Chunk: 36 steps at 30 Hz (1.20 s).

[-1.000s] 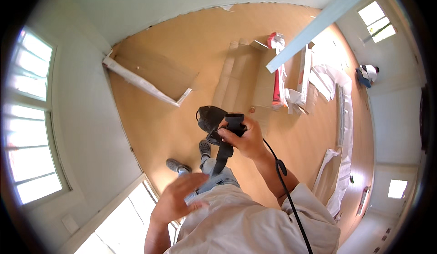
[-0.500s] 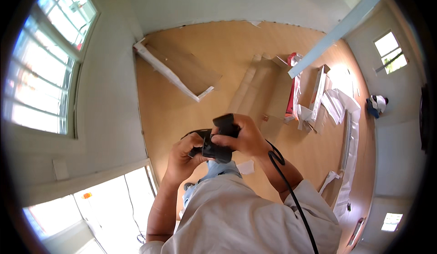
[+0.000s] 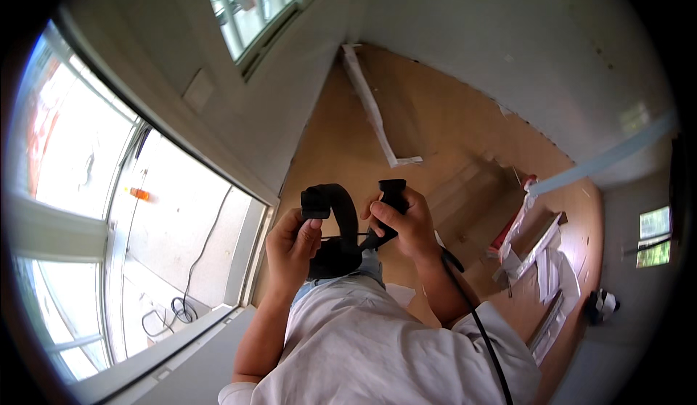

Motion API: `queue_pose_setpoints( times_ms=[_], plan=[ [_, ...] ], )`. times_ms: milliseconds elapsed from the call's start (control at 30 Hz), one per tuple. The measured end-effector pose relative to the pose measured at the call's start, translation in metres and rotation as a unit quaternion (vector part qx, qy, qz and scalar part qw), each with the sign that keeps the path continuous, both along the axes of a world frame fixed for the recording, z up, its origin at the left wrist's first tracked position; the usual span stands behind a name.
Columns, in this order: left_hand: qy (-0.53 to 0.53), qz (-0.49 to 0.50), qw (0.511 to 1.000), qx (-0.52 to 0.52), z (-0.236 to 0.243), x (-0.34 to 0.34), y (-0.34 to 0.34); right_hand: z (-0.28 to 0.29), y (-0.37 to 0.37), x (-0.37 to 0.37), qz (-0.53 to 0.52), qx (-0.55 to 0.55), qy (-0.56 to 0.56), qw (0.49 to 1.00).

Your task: The person adjusts their head-mounted camera, then retrieves a miter saw and plugs it into a power strip. They pick up a long wooden trim piece, carry it to the saw, and position it on the base in preparation for cutting.

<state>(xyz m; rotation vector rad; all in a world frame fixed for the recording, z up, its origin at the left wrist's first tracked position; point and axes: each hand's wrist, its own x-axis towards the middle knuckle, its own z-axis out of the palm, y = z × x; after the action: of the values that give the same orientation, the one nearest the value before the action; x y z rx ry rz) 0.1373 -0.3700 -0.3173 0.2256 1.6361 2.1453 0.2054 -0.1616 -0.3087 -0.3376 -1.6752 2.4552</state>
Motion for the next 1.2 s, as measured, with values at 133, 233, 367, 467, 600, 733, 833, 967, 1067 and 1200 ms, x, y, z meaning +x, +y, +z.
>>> queue_pose_setpoints(
  times_ms=[133, 233, 367, 467, 600, 733, 833, 967, 1067, 1200],
  plan=[
    [0.125, 0.076, 0.978, -0.149, -0.009, 0.000, -0.042, 0.006, -0.036, -0.033, 0.077, 0.104, 0.039, 0.991],
    [0.201, 0.083, 0.943, -0.253, -0.001, 0.003, -0.056, 0.016, -0.058, -0.058, 0.142, 0.171, 0.054, 0.974],
    [0.266, 0.103, 0.910, -0.302, -0.005, 0.001, -0.060, 0.011, -0.059, -0.095, 0.268, 0.134, 0.051, 0.953],
    [0.315, 0.133, 0.878, -0.335, -0.006, -0.006, -0.055, 0.008, -0.051, -0.117, 0.348, 0.156, 0.063, 0.922],
    [0.305, 0.174, 0.853, -0.385, -0.002, -0.014, -0.049, 0.006, -0.046, -0.147, 0.401, 0.264, 0.157, 0.863],
    [0.257, 0.207, 0.848, -0.415, -0.002, -0.028, -0.043, 0.020, -0.050, -0.172, 0.410, 0.312, 0.168, 0.840],
    [0.261, 0.218, 0.836, -0.430, -0.003, -0.032, -0.033, 0.014, -0.053, -0.189, 0.411, 0.333, 0.229, 0.817],
    [0.190, 0.248, 0.853, -0.418, -0.007, -0.023, -0.024, -0.018, -0.053, -0.206, 0.470, 0.290, 0.241, 0.798],
    [0.127, 0.301, 0.863, -0.384, -0.006, -0.012, -0.020, -0.027, -0.061, -0.214, 0.511, 0.245, 0.206, 0.798],
    [0.035, 0.361, 0.854, -0.373, -0.002, 0.002, -0.015, -0.033, -0.072, -0.217, 0.537, 0.212, 0.230, 0.783]
  ],
)
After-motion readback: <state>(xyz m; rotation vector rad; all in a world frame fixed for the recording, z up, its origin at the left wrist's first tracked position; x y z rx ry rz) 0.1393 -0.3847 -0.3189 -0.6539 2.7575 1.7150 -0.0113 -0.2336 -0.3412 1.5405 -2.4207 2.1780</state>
